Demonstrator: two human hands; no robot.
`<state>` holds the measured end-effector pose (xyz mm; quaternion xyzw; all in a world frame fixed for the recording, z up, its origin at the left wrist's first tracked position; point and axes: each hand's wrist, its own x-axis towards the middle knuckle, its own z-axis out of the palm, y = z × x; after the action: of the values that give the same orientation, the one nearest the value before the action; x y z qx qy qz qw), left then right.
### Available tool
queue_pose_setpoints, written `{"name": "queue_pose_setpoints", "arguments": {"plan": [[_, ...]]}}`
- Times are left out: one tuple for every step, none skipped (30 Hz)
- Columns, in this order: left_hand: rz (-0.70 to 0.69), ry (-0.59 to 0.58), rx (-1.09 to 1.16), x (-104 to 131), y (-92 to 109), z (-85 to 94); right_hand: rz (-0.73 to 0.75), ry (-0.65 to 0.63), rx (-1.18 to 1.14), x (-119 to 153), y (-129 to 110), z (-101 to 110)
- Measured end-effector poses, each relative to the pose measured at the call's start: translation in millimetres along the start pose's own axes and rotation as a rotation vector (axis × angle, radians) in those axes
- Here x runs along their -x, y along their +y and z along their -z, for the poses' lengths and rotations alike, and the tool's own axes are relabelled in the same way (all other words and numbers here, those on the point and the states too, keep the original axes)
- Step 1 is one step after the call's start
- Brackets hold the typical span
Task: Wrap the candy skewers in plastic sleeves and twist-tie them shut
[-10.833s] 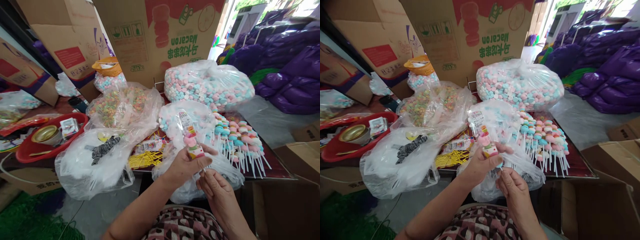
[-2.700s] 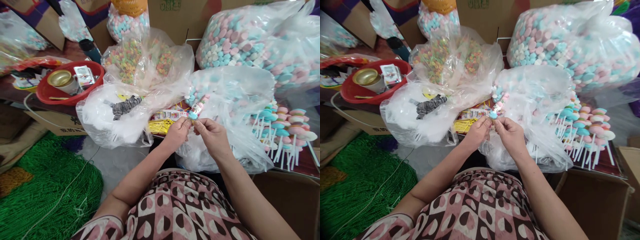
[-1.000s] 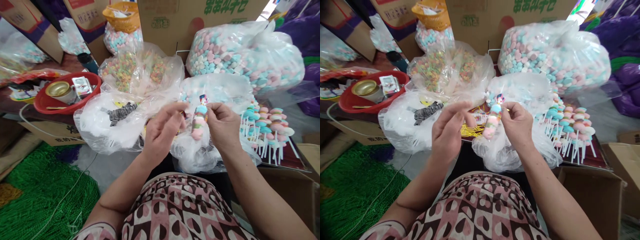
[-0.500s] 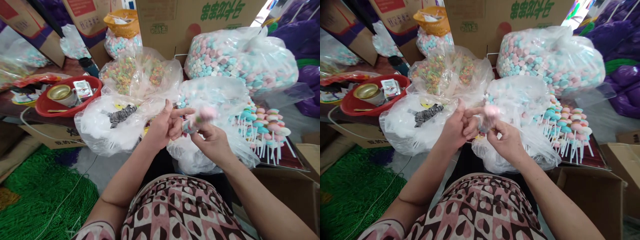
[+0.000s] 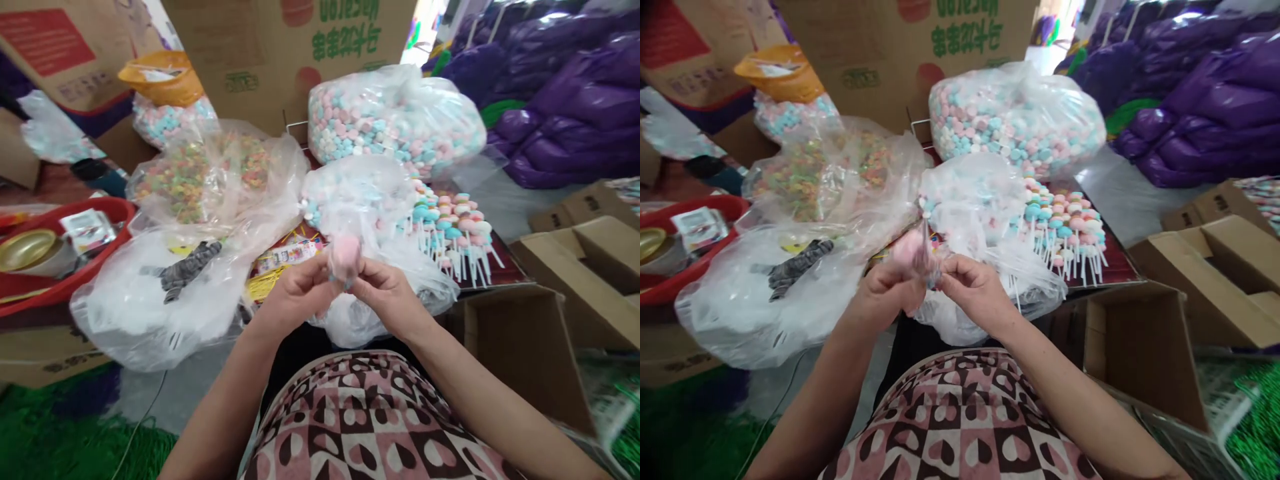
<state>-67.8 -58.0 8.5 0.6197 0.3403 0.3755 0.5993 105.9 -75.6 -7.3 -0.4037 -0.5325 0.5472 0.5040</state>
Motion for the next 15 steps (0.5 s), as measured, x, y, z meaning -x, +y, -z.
{"name": "queue_pose_setpoints", "arguments": {"plan": [[-0.032,-0.076,-0.053,0,1,-3.6,-0.034,-0.003,-0.089,5,1,5],[-0.072,-0.152,-0.11,0,2,-8.8,-0.071,-0.004,-0.17,11,2,11],[-0.11,-0.229,-0.166,-1,1,-15.6,-0.115,-0.009,-0.243,18,2,17],[-0.141,-0.302,-0.215,-2,0,-24.0,-0.164,-0.021,-0.308,27,3,23],[-0.159,-0.372,-0.258,-3,-1,-33.5,-0.21,-0.029,-0.362,37,5,30],[-0.164,-0.436,-0.298,-4,-4,-43.7,-0.243,-0.028,-0.398,47,8,38],[-0.154,-0.494,-0.337,-6,-6,-53.8,-0.252,-0.006,-0.41,59,12,47],[-0.142,-0.541,-0.38,-7,-9,-63.1,-0.239,0.052,-0.399,71,17,58],[-0.133,-0.575,-0.421,-8,-12,-71.0,-0.221,0.107,-0.356,84,24,71],[-0.136,-0.587,-0.453,-9,-15,-76.9,-0.187,0.216,-0.299,98,32,86],[-0.141,-0.579,-0.474,-9,-18,-80.5,-0.138,0.345,-0.254,112,41,102],[-0.145,-0.558,-0.483,-10,-19,-81.6,-0.111,0.458,-0.209,127,50,119],[-0.143,-0.522,-0.484,-10,-20,-80.1,-0.119,0.574,-0.165,142,61,137],[-0.132,-0.473,-0.483,-10,-21,-76.2,-0.126,0.718,-0.124,156,72,154],[-0.109,-0.415,-0.487,-10,-21,-69.9,-0.178,0.828,-0.076,170,83,171]]}}
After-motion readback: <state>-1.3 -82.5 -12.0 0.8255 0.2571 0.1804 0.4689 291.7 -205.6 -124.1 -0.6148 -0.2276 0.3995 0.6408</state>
